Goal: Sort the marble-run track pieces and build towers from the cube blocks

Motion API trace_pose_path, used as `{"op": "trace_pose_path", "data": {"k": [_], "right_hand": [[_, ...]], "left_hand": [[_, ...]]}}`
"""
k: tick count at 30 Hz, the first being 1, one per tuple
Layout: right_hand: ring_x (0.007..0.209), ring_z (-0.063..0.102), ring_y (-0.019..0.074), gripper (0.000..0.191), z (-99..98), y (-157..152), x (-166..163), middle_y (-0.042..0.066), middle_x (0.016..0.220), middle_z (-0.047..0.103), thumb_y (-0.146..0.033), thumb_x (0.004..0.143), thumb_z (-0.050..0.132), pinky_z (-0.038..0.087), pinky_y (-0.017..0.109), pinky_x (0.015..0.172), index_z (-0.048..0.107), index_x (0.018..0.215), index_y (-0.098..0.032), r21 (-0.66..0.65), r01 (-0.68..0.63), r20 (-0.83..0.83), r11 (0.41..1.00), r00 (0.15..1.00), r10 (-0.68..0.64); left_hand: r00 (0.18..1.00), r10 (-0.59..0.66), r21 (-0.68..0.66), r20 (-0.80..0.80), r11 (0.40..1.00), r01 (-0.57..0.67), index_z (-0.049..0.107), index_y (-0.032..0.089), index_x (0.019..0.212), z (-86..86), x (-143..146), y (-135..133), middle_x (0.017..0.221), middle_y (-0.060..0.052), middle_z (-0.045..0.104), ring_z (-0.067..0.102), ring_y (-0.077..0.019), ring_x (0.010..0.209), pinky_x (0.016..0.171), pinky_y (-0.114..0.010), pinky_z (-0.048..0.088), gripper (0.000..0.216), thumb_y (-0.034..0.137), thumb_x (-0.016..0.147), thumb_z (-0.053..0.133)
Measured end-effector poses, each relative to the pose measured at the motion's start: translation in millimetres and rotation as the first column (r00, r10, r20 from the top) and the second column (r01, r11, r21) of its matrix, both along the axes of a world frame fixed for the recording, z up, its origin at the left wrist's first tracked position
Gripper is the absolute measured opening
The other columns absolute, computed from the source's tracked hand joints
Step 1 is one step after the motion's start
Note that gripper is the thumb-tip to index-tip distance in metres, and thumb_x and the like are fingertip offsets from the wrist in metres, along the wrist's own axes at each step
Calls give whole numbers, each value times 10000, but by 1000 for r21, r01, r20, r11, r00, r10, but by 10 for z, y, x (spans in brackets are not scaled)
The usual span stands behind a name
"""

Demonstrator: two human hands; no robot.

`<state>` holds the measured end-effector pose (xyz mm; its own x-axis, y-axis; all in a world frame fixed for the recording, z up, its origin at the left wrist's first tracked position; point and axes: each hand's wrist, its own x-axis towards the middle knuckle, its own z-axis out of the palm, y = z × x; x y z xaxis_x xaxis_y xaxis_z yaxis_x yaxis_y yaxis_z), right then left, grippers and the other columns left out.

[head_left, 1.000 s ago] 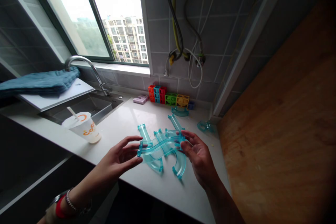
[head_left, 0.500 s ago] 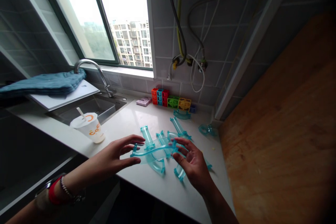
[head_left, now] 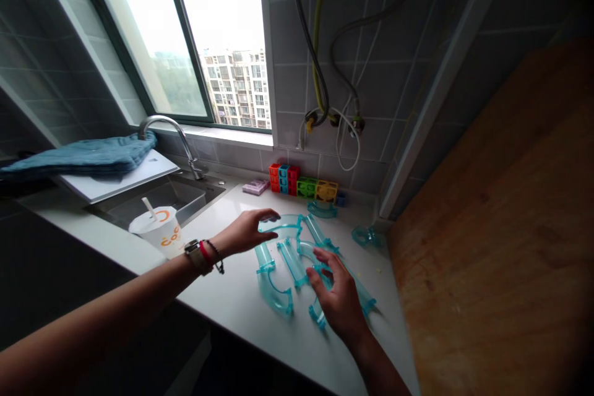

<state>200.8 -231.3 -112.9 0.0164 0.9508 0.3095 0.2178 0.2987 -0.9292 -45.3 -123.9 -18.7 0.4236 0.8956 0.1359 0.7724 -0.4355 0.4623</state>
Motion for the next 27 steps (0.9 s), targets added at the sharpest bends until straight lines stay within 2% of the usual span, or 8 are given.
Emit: {"op": "trace_pose_path", "data": {"k": [2,5,10,18,22,27], "right_hand": [[1134,665,296,232,-106,65,27,104,1185,708,-335,990,602,544,478,985,710,1176,-249,91,-4,107,996,994,-6],[1006,675,272,188,-264,118,21,88,1031,715,-266,1006,538,545,445,918,711,1074,-240,207,-19,197,978,980,-23],[883,672,244,175,-384,81,-85,67,925,697,-224,997,522,542,379,795,693,1031,-230,215,-84,232,973,972,33],[753,645,205,173,-334,54,-120,47,848,686,-238,986,538,521,333,708,710,1003,-230,119,-88,181,989,981,65],[758,642,203,184,-323,61,-131,42,817,674,-234,978,540,521,323,714,723,991,-228,112,-110,201,988,976,86],[745,642,195,191,-308,63,-137,36,793,671,-223,971,540,517,315,719,731,979,-221,111,-111,208,988,974,86]], "left_hand": [[995,80,48,-53,996,-78,689,173,1283,-96,-15,363,1262,-123,748,691,-310,1190,1033,-415,536,487,361,841,773],[977,161,75,-137,986,-151,685,180,1293,-283,6,845,1286,-134,726,661,-317,1222,1066,-458,508,466,283,849,780],[940,217,78,-264,976,-203,634,174,1304,-576,75,1370,1349,-117,636,632,-280,1205,1029,-534,527,385,366,973,673],[912,208,61,-354,978,-199,616,172,1315,-889,115,1686,1325,-114,634,656,-260,1136,957,-484,575,386,365,984,659],[923,145,56,-357,989,-134,615,175,1316,-919,161,1789,1326,-115,633,659,-254,1124,945,-474,581,382,366,988,653],[929,73,51,-362,997,-59,618,181,1316,-872,173,1905,1343,-115,627,651,-259,1147,966,-487,570,378,371,990,649]]}}
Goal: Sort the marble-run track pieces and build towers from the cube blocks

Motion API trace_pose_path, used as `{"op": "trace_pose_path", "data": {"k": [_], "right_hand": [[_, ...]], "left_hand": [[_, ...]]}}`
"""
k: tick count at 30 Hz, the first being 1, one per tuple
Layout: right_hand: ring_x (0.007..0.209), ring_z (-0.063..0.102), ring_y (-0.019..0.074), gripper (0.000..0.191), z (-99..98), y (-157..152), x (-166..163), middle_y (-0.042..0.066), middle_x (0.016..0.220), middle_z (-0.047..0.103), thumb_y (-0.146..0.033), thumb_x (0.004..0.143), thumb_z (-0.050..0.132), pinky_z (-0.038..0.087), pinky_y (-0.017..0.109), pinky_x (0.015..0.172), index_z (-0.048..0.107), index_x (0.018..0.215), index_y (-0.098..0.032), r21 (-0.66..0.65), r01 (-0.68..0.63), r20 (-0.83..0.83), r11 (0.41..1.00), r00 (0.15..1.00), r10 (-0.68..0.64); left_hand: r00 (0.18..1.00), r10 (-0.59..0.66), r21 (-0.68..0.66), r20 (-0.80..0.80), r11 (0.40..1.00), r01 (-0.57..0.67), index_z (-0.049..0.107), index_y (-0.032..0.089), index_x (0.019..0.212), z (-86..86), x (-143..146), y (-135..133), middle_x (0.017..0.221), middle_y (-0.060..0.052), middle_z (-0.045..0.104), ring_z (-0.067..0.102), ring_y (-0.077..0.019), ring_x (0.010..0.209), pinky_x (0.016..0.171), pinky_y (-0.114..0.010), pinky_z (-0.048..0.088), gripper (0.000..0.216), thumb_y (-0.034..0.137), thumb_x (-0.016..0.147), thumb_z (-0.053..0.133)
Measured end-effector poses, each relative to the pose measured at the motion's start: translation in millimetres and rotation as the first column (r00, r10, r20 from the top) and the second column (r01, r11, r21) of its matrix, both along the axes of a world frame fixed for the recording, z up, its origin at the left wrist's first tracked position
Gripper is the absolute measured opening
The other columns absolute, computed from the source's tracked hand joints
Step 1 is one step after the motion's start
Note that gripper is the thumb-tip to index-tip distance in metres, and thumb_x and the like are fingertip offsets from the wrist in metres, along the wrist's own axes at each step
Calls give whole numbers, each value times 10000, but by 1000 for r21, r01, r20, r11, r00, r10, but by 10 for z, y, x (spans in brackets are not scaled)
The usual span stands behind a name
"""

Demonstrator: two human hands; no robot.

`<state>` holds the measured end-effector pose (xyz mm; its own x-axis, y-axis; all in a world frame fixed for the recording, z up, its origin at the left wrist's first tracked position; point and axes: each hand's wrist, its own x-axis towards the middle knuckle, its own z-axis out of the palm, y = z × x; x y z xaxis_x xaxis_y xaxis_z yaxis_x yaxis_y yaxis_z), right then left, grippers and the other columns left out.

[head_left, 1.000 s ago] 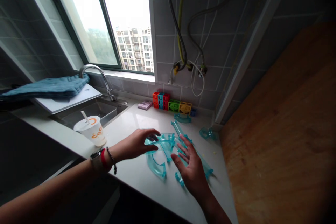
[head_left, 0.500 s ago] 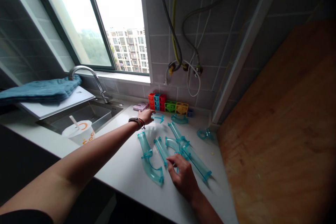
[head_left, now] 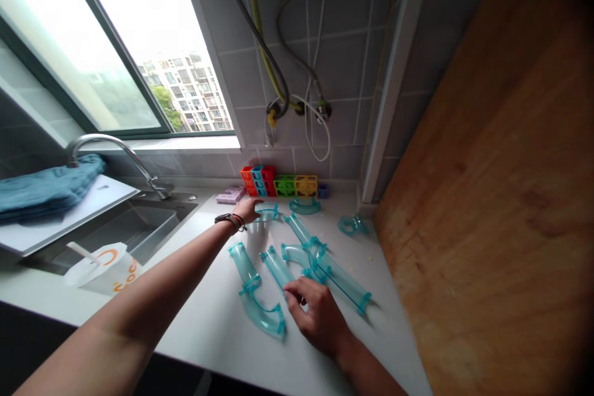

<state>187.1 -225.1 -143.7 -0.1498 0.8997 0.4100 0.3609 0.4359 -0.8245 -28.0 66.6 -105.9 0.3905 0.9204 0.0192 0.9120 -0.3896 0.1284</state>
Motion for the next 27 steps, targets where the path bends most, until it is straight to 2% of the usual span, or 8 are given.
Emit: {"op": "trace_pose_path", "data": {"k": [3,6,9,12,15,21,24,27], "right_hand": [[739,643,190,189,6,5,-1,33,797,681,-204,963,543,511,313,730,731,972,-220,2,-5,6,1000,1000,5],[728,637,183,181,-6,9,-10,29,799,694,-188,955,552,502,312,743,731,970,-213,8,5,12,1000,1000,-5],[738,641,180,177,-28,8,-23,35,831,709,-197,959,558,496,301,735,732,991,-207,7,8,8,1000,1000,-8],[743,643,179,175,-39,1,-29,33,832,709,-194,954,563,496,292,729,732,997,-206,-3,8,9,1000,1000,-8],[746,647,181,175,-30,-6,-26,28,808,697,-184,949,563,501,290,739,733,986,-205,-11,15,9,1000,1000,-15],[743,659,181,173,-10,-1,-32,36,833,722,-192,949,574,508,277,710,743,981,-211,-8,21,-31,1000,999,-21],[718,658,172,175,-24,14,-42,32,827,722,-201,948,579,511,265,686,744,1004,-210,-6,49,-66,999,997,-49],[713,664,169,184,-45,24,-44,37,846,732,-221,951,575,520,263,684,749,1008,-208,-12,63,-74,998,995,-64]], "left_hand": [[998,-60,15,1,998,60,574,177,1396,54,0,-36,1399,-140,604,616,-300,1241,1050,-531,518,492,345,950,698],[984,-178,44,24,983,177,472,197,1526,122,49,-209,1493,-151,555,521,-323,1389,1174,-499,421,676,237,894,709],[936,-349,30,41,937,348,561,266,1478,160,157,-443,1502,-73,580,471,-285,1451,1216,-444,384,581,170,908,619],[885,-463,-8,42,886,464,649,303,1395,139,305,-602,1432,-43,646,576,-254,1355,1162,-393,447,523,134,903,595],[866,-499,-17,29,866,499,644,301,1405,88,465,-624,1430,-56,649,640,-242,1264,1097,-364,495,538,125,900,586],[833,-554,-58,-21,832,552,581,284,1472,26,749,-511,1432,-79,652,630,-254,1282,1063,-349,506,665,99,834,608],[807,-590,-82,-34,806,586,585,290,1467,10,875,-491,1378,-76,690,648,-250,1252,1023,-323,515,700,109,794,650],[807,-590,-97,-38,806,584,617,312,1431,-12,974,-497,1292,-64,737,684,-245,1178,962,-300,525,732,78,739,680]]}}
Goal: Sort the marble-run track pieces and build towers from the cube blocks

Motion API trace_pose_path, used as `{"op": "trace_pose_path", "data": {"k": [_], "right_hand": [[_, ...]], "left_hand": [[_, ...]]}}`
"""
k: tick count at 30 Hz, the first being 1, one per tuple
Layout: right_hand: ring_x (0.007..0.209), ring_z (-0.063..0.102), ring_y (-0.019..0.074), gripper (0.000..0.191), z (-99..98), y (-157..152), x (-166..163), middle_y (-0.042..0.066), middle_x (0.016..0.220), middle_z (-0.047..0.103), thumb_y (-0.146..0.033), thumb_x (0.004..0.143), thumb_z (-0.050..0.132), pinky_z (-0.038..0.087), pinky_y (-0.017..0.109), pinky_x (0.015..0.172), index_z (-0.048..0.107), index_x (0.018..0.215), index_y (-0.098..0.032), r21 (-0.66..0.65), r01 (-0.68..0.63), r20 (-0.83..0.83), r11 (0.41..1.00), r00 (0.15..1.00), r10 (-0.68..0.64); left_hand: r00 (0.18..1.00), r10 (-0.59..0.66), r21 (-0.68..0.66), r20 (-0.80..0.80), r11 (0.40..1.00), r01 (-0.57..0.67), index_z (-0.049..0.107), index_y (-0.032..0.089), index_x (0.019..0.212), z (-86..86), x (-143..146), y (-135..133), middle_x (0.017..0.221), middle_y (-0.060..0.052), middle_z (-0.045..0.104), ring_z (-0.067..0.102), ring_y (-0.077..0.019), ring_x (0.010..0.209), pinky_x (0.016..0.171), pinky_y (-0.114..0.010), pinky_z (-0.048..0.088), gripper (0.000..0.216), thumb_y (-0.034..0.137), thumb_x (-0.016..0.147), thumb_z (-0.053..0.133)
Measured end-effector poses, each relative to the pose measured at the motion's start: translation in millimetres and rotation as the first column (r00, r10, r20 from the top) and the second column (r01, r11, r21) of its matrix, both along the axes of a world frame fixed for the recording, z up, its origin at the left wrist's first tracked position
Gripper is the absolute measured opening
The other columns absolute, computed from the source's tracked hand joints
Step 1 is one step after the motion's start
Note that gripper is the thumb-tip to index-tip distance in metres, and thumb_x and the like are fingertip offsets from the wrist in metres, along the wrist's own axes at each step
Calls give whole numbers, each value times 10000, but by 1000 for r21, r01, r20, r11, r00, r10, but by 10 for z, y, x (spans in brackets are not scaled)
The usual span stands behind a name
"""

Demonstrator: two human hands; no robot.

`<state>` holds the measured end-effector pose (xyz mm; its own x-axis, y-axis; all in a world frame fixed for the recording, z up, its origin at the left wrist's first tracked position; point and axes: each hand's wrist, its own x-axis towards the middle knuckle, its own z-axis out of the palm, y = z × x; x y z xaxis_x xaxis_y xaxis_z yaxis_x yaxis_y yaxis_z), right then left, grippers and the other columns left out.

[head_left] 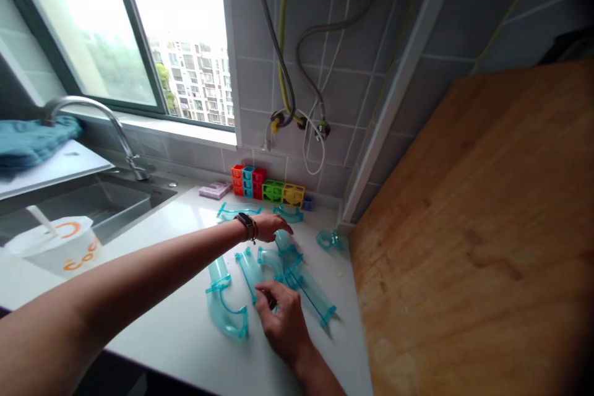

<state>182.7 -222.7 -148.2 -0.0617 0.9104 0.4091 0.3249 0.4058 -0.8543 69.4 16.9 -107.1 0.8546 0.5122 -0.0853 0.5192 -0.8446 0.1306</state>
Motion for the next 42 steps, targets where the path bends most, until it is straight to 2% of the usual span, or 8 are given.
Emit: {"op": "trace_pose_path", "data": {"k": [5,12,21,25,30,33,36,42], "right_hand": [[683,672,178,233,-8,-4,11,42,811,736,-271,961,574,543,275,671,747,1096,-195,-40,1,3,999,1000,-1],[683,682,183,239,-2,-20,11,31,776,723,-290,962,582,552,275,671,747,1112,-203,-75,5,34,997,999,-3],[746,697,188,197,15,-20,5,47,846,741,-263,961,582,549,273,693,761,1015,-203,-43,-16,8,999,1000,16],[753,692,186,195,14,-23,14,45,861,743,-260,960,582,538,272,691,763,1009,-206,-47,-21,20,999,1000,22],[726,679,179,203,-14,-10,25,38,841,734,-265,967,571,537,275,684,757,1024,-207,-31,-12,3,999,1000,12],[732,685,179,201,-20,0,29,38,847,736,-259,966,572,539,273,674,761,1018,-211,-18,-7,8,1000,1000,7],[741,691,177,196,-27,0,28,35,850,736,-252,967,575,541,268,669,761,1014,-215,-4,-10,15,1000,1000,10],[810,675,189,196,-67,-14,103,43,887,717,-221,992,542,560,296,726,732,1041,-221,121,56,84,991,994,-66]], "left_hand": [[998,47,-27,-32,998,-48,683,340,1337,-53,66,1,1165,-48,780,719,-253,1027,845,-296,526,787,22,622,762],[996,79,-28,-47,996,-80,794,312,1101,-56,-4,95,1036,-49,769,702,-239,878,722,-267,492,595,223,536,959],[1000,14,26,-21,1000,-13,696,366,1341,-66,-102,-8,1175,-89,707,687,-265,968,765,-299,480,673,233,697,838],[999,16,15,42,1000,-17,636,366,1412,-24,-83,-78,1083,-72,746,684,-264,982,762,-288,474,804,167,657,824],[963,159,-90,216,986,-143,742,282,1223,110,-114,-94,906,-66,773,707,-271,907,714,-289,475,655,96,597,791],[870,317,-216,378,944,-250,743,233,1026,238,-247,-106,821,-62,749,711,-262,814,682,-298,481,424,143,615,798],[704,485,-418,519,862,-285,657,216,974,345,-456,-192,811,-51,731,696,-212,674,611,-287,496,312,319,716,800],[258,780,-803,570,596,-29,518,215,985,358,-789,-584,754,5,620,644,-156,579,571,-297,535,445,623,860,645]]}}
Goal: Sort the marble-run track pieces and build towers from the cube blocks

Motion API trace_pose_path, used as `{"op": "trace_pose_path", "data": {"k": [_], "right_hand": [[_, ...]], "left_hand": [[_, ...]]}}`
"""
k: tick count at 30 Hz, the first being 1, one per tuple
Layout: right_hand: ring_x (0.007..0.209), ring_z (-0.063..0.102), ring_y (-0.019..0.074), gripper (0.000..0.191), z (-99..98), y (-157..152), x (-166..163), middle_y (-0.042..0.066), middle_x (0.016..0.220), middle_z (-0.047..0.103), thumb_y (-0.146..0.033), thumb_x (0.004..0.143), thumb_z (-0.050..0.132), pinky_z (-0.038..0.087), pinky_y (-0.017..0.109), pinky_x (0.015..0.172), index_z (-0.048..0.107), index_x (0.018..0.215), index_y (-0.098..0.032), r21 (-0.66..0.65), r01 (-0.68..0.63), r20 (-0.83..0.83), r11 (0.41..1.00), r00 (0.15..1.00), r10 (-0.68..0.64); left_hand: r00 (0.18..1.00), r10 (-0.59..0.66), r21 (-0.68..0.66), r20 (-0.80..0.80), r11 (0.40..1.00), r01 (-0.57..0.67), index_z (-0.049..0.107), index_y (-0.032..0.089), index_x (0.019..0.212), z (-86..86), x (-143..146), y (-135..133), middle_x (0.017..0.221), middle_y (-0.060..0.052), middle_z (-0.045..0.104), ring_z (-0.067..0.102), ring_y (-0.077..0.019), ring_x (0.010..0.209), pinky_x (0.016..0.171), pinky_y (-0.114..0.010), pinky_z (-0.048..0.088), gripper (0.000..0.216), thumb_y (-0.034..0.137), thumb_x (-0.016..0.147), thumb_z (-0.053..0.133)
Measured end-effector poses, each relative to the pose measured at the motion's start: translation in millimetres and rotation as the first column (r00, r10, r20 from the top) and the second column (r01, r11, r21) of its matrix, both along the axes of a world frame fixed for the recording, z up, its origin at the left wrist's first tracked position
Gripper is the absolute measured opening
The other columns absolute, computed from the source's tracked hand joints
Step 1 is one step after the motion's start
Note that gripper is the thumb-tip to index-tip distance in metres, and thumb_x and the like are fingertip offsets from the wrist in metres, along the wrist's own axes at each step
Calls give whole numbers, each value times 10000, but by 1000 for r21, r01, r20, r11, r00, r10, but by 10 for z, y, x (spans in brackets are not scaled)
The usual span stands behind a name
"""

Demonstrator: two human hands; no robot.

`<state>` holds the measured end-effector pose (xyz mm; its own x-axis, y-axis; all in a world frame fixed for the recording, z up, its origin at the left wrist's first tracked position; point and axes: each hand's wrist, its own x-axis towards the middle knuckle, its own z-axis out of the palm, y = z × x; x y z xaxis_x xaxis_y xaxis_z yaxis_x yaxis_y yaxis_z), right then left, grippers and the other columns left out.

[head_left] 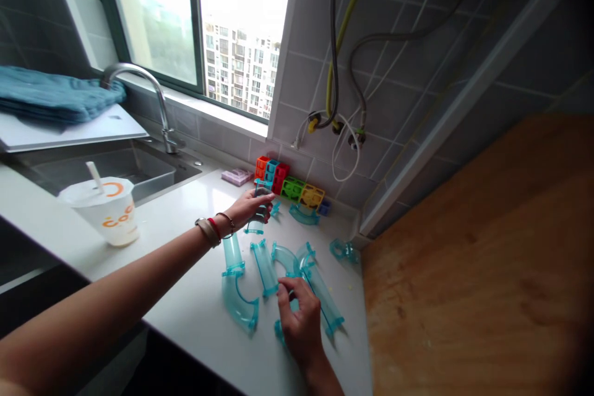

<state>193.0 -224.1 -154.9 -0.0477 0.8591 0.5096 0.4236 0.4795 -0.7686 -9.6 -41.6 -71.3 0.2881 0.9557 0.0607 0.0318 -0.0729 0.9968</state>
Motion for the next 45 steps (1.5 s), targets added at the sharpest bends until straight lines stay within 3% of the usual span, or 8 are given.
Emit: {"op": "trace_pose_path", "data": {"k": [6,10,14,19,26,32,40,45], "right_hand": [[1118,617,288,196,144,107,368,117,1150,657,-324,984,610,514,488,988,720,1115,-226,171,238,198,956,942,-270],[1255,573,331,386,170,209,563,132,1320,600,-427,957,652,473,538,1068,663,1303,-255,46,294,343,955,893,-292],[1279,572,329,445,-2,239,602,127,1342,587,-468,962,645,470,519,1087,618,1353,-258,-77,311,388,947,884,-259],[1242,595,310,485,-121,228,604,121,1355,578,-462,956,659,500,500,1061,576,1390,-264,-146,336,436,931,866,-244],[1054,667,255,521,-79,216,585,129,1348,587,-453,942,675,585,423,913,556,1408,-253,-196,385,413,902,866,-281],[1018,673,252,493,-68,215,590,129,1283,632,-429,941,671,589,411,868,582,1387,-238,-214,391,398,895,872,-286],[1102,648,271,386,-33,210,603,121,1233,667,-435,975,622,556,428,927,651,1299,-228,-204,425,395,882,860,-323],[1094,654,266,383,-29,211,600,120,1249,666,-445,981,611,561,409,900,656,1295,-230,-219,432,357,875,870,-340]], "left_hand": [[898,51,-210,437,977,46,551,218,1005,-59,12,-97,628,69,450,493,-129,478,519,-295,490,546,746,876,497],[822,60,-269,566,956,116,534,235,989,-166,82,34,661,60,511,496,-122,474,508,-277,482,507,727,874,579],[725,103,-362,681,908,211,523,232,941,-311,76,69,725,50,547,521,-112,501,510,-258,491,519,747,887,567],[765,167,-443,622,881,168,519,189,756,-399,47,-10,677,15,547,557,-121,555,490,-218,456,620,796,883,514],[856,158,-518,492,844,142,586,170,722,-449,165,-89,604,-3,556,550,-129,505,471,-224,446,665,828,823,567],[887,178,-427,426,904,24,622,160,718,-417,251,-254,558,-25,575,524,-118,466,404,-187,318,669,816,833,567],[876,17,-410,482,888,208,597,174,801,-472,295,-319,517,24,530,432,-85,374,376,-183,321,557,725,821,682],[893,-5,-416,451,883,216,616,162,801,-475,342,-397,539,12,576,484,-87,412,409,-173,351,499,650,843,711]]}}
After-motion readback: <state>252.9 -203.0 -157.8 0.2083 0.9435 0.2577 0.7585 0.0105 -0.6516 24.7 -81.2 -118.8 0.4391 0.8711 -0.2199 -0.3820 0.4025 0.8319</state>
